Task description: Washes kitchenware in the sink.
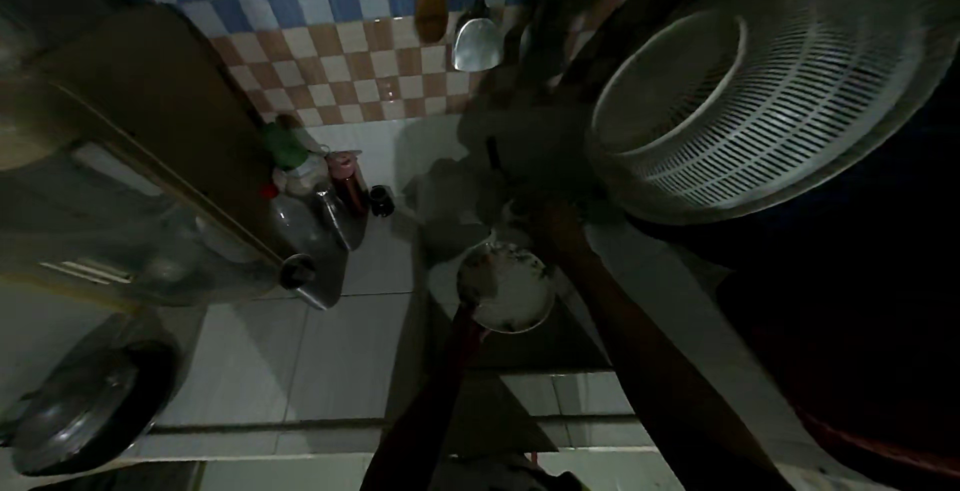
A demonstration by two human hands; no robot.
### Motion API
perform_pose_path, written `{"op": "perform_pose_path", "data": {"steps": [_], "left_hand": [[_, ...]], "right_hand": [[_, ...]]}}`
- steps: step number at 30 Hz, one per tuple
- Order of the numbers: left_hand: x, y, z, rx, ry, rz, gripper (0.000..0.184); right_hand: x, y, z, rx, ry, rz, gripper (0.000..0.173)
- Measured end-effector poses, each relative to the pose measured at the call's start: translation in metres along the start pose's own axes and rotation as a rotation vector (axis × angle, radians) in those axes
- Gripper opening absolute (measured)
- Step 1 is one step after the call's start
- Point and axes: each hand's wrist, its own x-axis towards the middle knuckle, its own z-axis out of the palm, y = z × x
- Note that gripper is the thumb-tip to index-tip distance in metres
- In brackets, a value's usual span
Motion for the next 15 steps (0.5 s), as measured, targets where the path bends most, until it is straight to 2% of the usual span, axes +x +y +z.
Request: {"op": "perform_pose_path", "data": {"steps": [1, 5, 8, 10, 12, 15], "left_hand": [[-0.004, 0.001, 0.001, -0.015, 0.009, -0.002, 0.045], [-0.004, -0.001, 0.001, -0.191, 0.054, -0.034, 0.045], [-0.007, -0.001, -0.003, -0.164, 0.095, -0.058, 0.041], [-0.013, 0.013, 0.000, -0.138, 0.150, -0.108, 0.041], [-0.017, 0.019, 0.001, -0.145, 0.179, -0.141, 0.042], [-0.014, 0.011, -0.006, -0.145, 0.165, -0.108, 0.042]], "right_hand": [[0.002, -0.006, -0.003, -0.019, -0.012, 0.047, 0.057], [-0.001, -0.021, -0.005, -0.053, 0.030, 0.149, 0.053], [-0.027, -0.001, 0.033, 0.178, 0.159, 0.124, 0.066], [-0.054, 0.019, 0.073, 0.255, 0.107, 0.131, 0.076], [-0.086, 0.031, 0.109, 0.266, -0.034, 0.152, 0.059], [-0.116, 0.040, 0.150, 0.222, -0.238, 0.019, 0.040]]}}
